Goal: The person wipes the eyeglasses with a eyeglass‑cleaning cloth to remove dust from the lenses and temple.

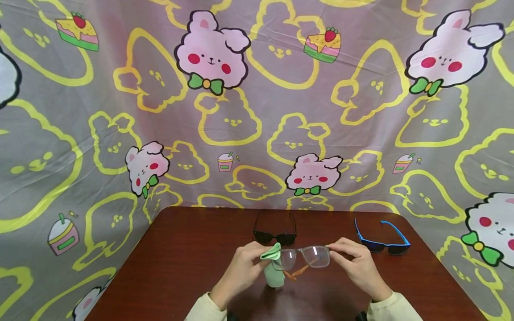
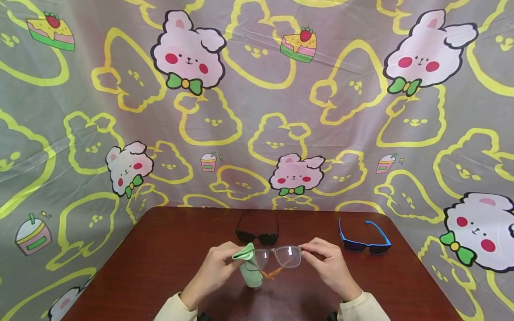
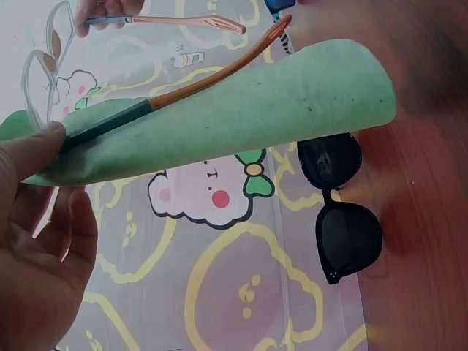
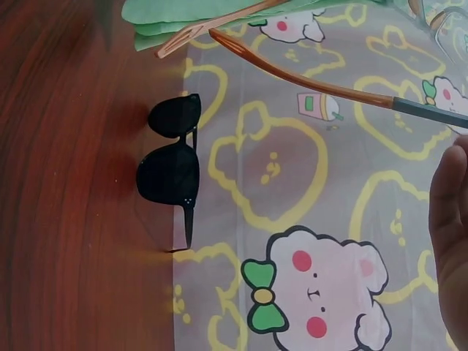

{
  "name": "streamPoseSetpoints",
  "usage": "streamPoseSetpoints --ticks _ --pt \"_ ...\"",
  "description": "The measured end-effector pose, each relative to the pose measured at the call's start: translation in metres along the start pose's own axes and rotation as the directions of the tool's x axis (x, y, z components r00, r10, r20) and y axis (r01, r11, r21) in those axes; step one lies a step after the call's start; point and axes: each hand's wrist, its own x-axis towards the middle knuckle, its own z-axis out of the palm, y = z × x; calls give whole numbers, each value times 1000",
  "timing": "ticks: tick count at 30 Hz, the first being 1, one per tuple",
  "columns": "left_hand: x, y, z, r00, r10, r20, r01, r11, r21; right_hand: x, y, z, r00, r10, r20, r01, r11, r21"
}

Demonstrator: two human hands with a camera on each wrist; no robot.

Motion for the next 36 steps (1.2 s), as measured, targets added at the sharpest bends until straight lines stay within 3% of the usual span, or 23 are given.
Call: streamPoseSetpoints --ticks 3,10,20,31,36 --pt "0 0 0 1000 6 -1 -6 1000 -1 -6 9 -1 998 55 14 -56 998 30" --pt "0 -1 -1 1000 29 1 -29 1000 -6 -17 30 -3 995 94 44 -98 990 100" --pt "2 -3 -4 984 175 -17 -175 984 36 -14 26 -3 985 145 90 -160 969 187" --pt "3 -4 -2 984 179 -23 -177 982 63 -11 22 -2 979 172 113 -195 951 242" --pt "2 -2 0 990 132 -41 -131 991 33 -11 22 0 972 216 90 -230 954 191"
